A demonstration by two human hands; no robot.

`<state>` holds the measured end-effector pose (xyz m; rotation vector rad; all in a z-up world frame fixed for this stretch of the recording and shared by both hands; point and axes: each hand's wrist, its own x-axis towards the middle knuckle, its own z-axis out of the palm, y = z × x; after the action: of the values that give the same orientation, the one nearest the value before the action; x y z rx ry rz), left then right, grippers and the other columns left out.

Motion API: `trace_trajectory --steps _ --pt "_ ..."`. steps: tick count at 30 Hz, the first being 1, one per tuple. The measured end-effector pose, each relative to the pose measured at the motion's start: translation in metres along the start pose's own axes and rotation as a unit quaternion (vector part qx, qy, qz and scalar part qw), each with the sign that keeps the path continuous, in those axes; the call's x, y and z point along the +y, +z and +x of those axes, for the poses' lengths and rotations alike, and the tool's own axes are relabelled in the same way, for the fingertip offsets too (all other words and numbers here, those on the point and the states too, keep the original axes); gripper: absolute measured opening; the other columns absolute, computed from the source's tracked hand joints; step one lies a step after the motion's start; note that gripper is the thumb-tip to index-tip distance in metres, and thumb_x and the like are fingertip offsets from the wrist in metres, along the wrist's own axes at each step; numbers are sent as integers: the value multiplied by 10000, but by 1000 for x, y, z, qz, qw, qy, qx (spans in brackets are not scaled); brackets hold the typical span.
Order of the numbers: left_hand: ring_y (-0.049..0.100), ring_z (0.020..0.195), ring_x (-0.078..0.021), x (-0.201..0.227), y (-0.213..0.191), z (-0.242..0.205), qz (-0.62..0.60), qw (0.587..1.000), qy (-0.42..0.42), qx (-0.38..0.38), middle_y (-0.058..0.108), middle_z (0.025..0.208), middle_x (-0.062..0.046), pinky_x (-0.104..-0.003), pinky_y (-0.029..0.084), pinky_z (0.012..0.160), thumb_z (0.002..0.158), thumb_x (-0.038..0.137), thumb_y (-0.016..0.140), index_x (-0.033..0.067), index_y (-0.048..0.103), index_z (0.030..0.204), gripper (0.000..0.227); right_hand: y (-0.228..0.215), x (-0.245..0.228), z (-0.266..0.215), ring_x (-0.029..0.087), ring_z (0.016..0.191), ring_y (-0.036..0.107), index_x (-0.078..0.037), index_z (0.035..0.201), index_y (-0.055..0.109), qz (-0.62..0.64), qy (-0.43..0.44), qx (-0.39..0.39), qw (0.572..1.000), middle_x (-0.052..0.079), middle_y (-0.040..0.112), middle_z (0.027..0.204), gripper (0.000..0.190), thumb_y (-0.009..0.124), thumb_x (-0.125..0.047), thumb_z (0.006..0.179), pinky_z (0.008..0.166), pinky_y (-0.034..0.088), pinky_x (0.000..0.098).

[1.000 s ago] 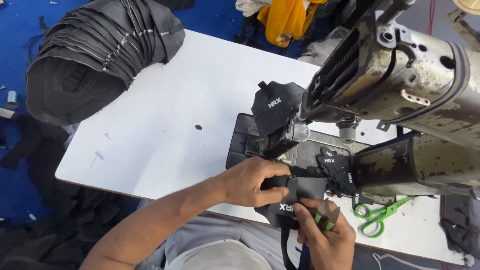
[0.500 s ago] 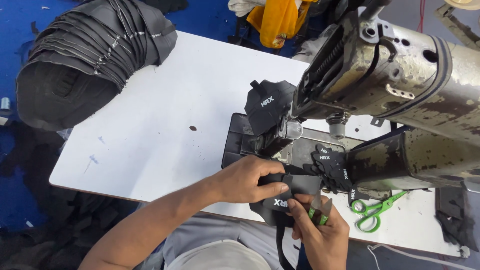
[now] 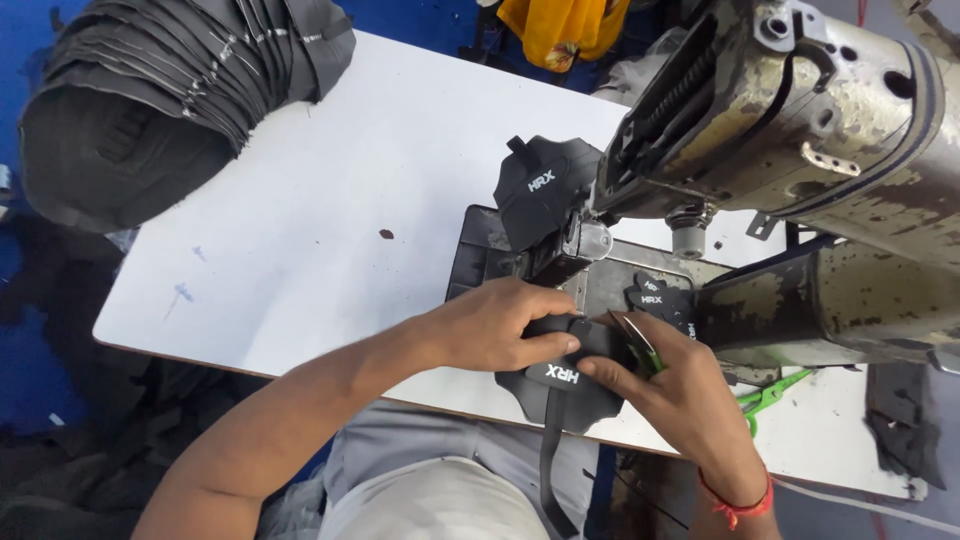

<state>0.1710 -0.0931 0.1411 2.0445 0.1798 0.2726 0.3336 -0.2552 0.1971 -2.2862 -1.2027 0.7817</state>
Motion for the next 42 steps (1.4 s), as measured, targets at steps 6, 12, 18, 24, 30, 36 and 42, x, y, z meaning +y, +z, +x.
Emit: trace_trajectory --steps 6,12,18,24,30,36,42 --pt "621 577 -220 5 -7 3 -19 1000 -8 -17 650 672 -101 -385 483 578 932 342 678 49 690 1006 302 0 1 3 115 460 548 -55 1114 748 -1 22 16 1000 85 735 615 529 892 -371 716 437 410 312" --pt "593 548 -221 9 -8 4 -10 999 -25 -28 612 623 -94 -393 465 561 929 343 699 42 660 894 305 1 7 4 96 465 500 -62 1168 740 30 25 17 999 85 708 580 543 893 -336 724 434 362 295" --pt "610 556 -236 6 -5 1 -13 1000 -3 -6 630 642 -99 -393 463 561 927 310 693 43 651 895 272 -1 -7 3 85 510 533 -51 1140 747 37 24 7 999 52 734 625 492 886 -293 735 459 395 271" --pt "622 535 -238 9 -9 1 -7 1000 -15 -21 642 626 -116 -401 474 557 914 322 707 36 664 906 290 3 4 3 59 538 565 -37 1147 738 64 -5 13 998 56 748 640 498 885 -235 714 457 428 254" --pt "638 552 -213 7 -11 5 -2 999 -38 -39 675 641 -110 -386 486 566 918 327 713 32 705 931 295 2 -7 1 101 511 570 -23 1115 738 26 52 12 998 104 753 631 498 914 -292 735 456 405 297" --pt "653 562 -188 10 -13 5 -20 997 -45 -53 683 647 -82 -376 500 565 900 325 710 47 705 954 283 3 4 2 84 582 650 -9 1105 728 43 -6 24 999 92 778 682 520 899 -259 682 480 491 281" --pt "653 598 -186 7 -13 5 -21 999 -19 -45 695 700 -78 -371 505 582 894 324 730 44 705 941 285 2 5 3 100 573 641 -18 1127 721 37 -7 22 999 99 776 676 559 911 -261 660 481 497 291"
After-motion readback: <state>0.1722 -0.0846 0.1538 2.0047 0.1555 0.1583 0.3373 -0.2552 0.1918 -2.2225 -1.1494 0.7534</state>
